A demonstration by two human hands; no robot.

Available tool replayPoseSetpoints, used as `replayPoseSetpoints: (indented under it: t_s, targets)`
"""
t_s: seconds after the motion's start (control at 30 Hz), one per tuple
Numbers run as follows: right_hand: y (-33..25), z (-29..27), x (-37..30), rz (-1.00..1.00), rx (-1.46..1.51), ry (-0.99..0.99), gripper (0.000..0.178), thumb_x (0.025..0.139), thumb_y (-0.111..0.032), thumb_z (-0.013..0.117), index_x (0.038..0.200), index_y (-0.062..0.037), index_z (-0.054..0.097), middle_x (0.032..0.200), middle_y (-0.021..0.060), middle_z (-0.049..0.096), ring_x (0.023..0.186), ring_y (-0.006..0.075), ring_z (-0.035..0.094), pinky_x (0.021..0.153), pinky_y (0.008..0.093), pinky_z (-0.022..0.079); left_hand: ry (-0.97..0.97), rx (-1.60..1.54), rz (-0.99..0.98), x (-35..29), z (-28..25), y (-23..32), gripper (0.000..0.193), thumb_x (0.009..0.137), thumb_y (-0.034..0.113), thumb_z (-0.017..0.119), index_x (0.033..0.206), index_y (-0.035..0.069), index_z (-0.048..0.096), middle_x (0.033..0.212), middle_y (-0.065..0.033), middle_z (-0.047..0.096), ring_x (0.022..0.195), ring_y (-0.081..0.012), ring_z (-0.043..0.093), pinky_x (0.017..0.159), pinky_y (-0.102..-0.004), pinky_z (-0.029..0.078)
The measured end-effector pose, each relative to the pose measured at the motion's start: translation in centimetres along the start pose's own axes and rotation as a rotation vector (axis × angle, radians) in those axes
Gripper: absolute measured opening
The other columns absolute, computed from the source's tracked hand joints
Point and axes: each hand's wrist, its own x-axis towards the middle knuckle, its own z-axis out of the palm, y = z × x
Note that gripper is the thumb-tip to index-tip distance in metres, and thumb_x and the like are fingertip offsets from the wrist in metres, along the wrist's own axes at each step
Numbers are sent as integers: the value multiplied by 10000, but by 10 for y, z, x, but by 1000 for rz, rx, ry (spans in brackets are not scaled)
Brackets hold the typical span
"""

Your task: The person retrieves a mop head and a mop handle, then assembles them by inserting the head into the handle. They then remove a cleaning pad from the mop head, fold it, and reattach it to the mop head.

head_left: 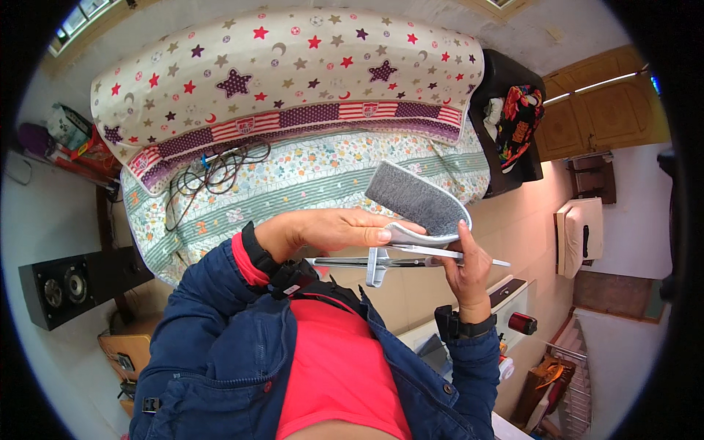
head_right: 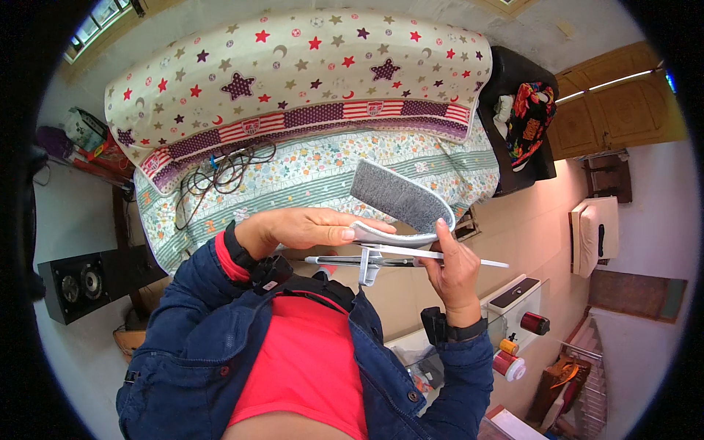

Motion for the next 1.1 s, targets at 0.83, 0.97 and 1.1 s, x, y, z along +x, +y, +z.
replayPoseSetpoints:
  t_s: [0.83, 0.97, 1.1]
  targets:
    - [-5, -2, -22, 248, 18, -28, 770, 778, -95, 833, 1440, -6, 449, 739, 78, 655, 627, 220, 646, 583, 332, 514, 38, 399, 44, 9, -2, -21, 797, 761, -134, 328, 1534, 55, 357, 1395, -162, 542, 1255, -230, 537, 1018, -306, 430]
    - [-6, -3, -23, 250, 31, -25, 775, 784, -81, 826, 1451, -19, 438, 746, 80, 662, 636, 215, 655, 587, 327, 518, 10, 308, 5, 11, 0, -22, 810, 743, -146, 318, 1532, 37, 344, 1418, -189, 525, 1342, -271, 478, 1083, -325, 375]
    - [-8, -6, -22, 254, 23, -31, 774, 790, -71, 819, 1457, -24, 429, 751, 82, 667, 648, 214, 664, 593, 325, 522, -8, 337, -7, 14, 3, -16, 811, 743, -153, 318, 1530, 38, 340, 1399, -201, 536, 1323, -287, 498, 1079, -332, 383]
